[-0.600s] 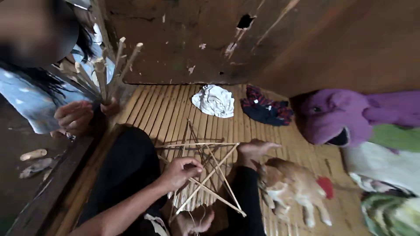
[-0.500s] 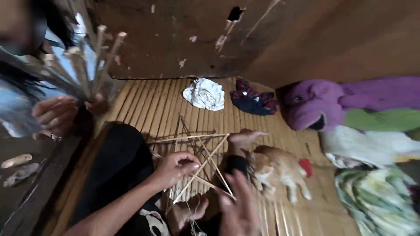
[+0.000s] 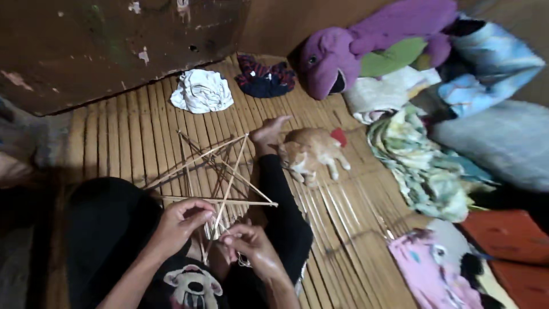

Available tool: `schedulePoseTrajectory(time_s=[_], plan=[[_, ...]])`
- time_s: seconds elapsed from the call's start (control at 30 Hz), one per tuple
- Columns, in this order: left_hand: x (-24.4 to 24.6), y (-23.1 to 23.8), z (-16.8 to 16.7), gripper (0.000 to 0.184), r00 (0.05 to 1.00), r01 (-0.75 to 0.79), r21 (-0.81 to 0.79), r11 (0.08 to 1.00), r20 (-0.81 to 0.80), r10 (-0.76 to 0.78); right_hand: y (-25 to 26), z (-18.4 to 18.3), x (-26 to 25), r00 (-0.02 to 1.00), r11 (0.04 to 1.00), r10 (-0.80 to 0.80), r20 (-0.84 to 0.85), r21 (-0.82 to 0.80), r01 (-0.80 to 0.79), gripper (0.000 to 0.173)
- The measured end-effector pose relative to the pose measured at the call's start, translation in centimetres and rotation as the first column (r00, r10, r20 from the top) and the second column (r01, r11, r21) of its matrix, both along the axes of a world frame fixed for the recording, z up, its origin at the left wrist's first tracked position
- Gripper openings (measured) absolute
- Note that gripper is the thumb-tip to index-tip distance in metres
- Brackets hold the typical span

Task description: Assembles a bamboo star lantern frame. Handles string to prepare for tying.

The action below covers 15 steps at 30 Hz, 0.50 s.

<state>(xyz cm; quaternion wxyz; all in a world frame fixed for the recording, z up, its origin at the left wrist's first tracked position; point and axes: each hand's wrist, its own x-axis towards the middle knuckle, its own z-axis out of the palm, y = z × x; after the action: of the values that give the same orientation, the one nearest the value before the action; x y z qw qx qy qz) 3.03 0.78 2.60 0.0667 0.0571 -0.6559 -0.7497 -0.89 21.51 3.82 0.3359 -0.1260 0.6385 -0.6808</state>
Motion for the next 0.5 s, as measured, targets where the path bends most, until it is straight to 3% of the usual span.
schedulePoseTrajectory(time_s=[0.13, 0.27, 0.4, 0.5], plan=[[0.1, -1.4, -1.0, 0.011, 0.996, 0.054, -0.089, 0.995, 0.075, -0.047, 2.9, 0.4, -0.4, 0.972, 0.98, -0.195, -0.132, 0.02, 0.199, 0.017], [-0.9, -5.0, -1.7, 0.013, 0.971, 0.042, -0.36, 0.932, 0.235, 0.047, 6.1, 0.8, -0.8, 0.893, 0.922, -0.285, -0.347, 0.156, 0.354, 0.015], [-2.9, -9.0, -1.7, 0.015, 0.912, 0.055, -0.528, 0.847, 0.372, 0.173, 8.3, -0.1, -0.7, 0.851, 0.767, -0.145, -0.504, 0.486, 0.419, 0.015], [-4.2, -11.1, -2.6, 0.015, 0.923, 0.05, -0.57, 0.82, 0.341, 0.181, 7.4, -0.2, -0.7, 0.907, 0.574, 0.094, -0.411, 0.767, 0.288, 0.021]])
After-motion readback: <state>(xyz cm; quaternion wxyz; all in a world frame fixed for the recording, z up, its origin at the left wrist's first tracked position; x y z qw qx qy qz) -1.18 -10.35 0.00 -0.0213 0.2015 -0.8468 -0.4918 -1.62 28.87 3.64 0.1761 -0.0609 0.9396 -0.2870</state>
